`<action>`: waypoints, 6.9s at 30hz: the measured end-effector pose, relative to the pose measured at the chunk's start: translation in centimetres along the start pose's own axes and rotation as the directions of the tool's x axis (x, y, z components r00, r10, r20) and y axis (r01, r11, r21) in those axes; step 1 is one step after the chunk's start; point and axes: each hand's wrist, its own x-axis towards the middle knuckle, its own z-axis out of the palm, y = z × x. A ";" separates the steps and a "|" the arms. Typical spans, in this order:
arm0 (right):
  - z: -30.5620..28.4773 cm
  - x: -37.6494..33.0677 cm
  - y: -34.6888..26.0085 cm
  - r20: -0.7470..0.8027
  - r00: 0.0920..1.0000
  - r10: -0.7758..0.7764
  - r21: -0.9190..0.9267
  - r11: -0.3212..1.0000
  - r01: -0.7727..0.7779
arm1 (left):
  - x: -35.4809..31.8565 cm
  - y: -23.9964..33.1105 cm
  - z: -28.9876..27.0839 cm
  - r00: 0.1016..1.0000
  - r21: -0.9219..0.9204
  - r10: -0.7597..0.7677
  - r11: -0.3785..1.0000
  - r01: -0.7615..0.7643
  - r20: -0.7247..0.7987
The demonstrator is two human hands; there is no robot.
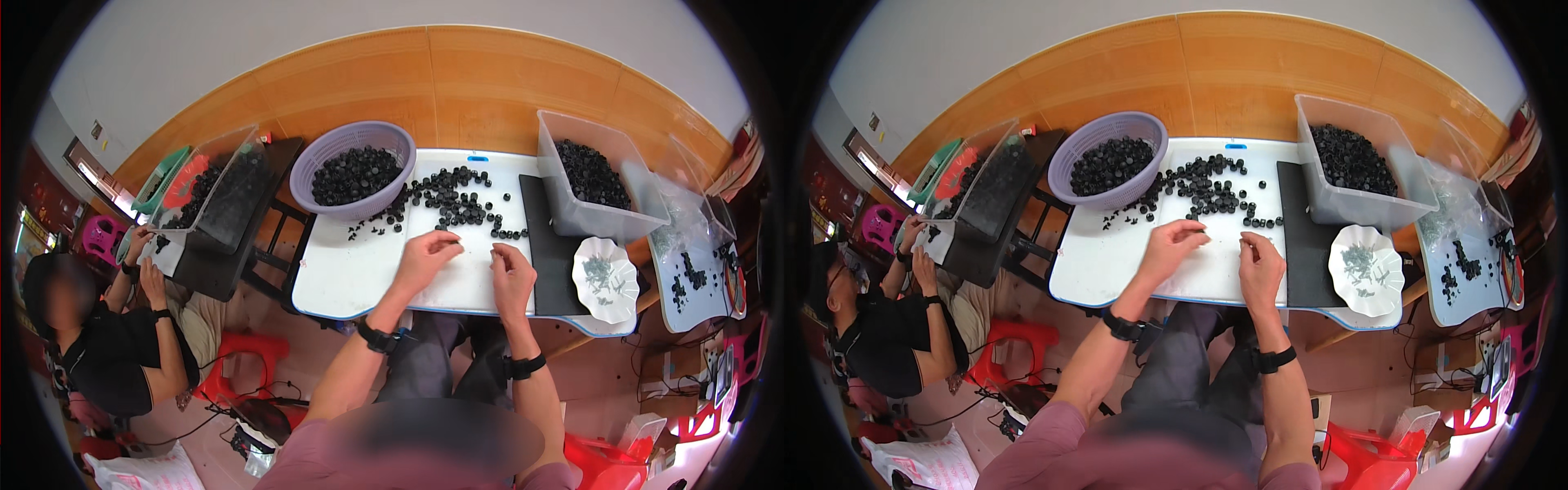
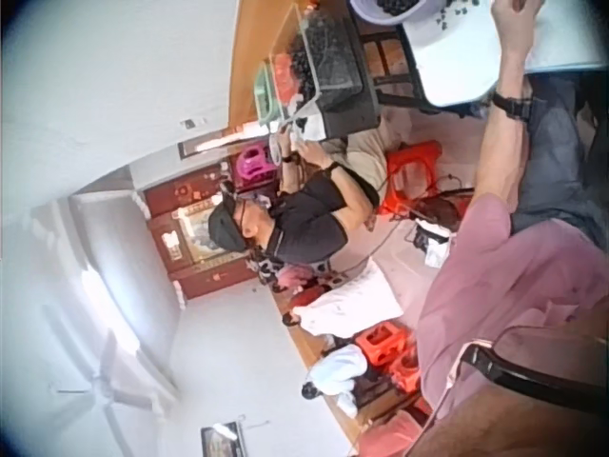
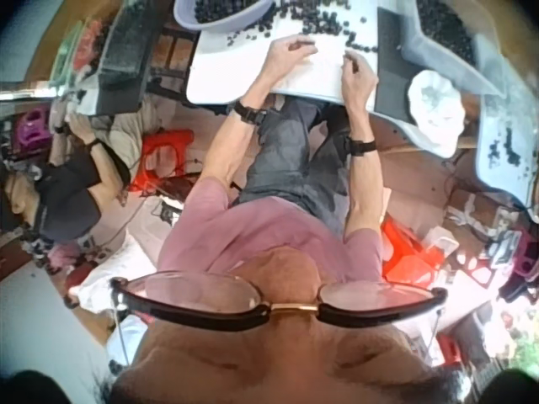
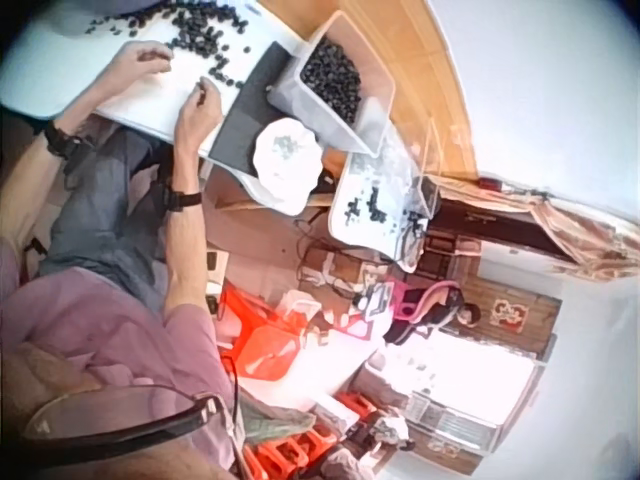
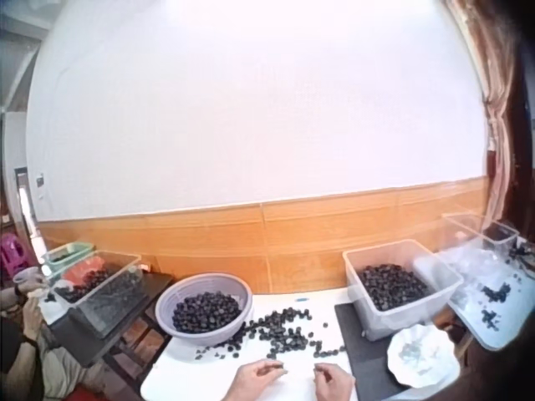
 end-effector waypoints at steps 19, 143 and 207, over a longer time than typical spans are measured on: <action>0.1 0.8 -1.1 -0.253 0.967 0.001 0.086 0.996 0.021 | 3.6 0.5 -2.4 0.957 0.774 0.291 0.608 -0.176 -0.010; 0.8 0.2 -0.7 0.077 0.984 -0.160 -0.089 0.982 0.167 | -0.5 -0.5 3.5 0.972 0.601 0.232 0.771 -0.210 0.042; -0.6 1.4 0.0 0.374 0.917 0.138 0.477 0.820 -0.318 | -0.9 0.1 3.4 0.979 0.410 0.201 0.890 -0.198 0.036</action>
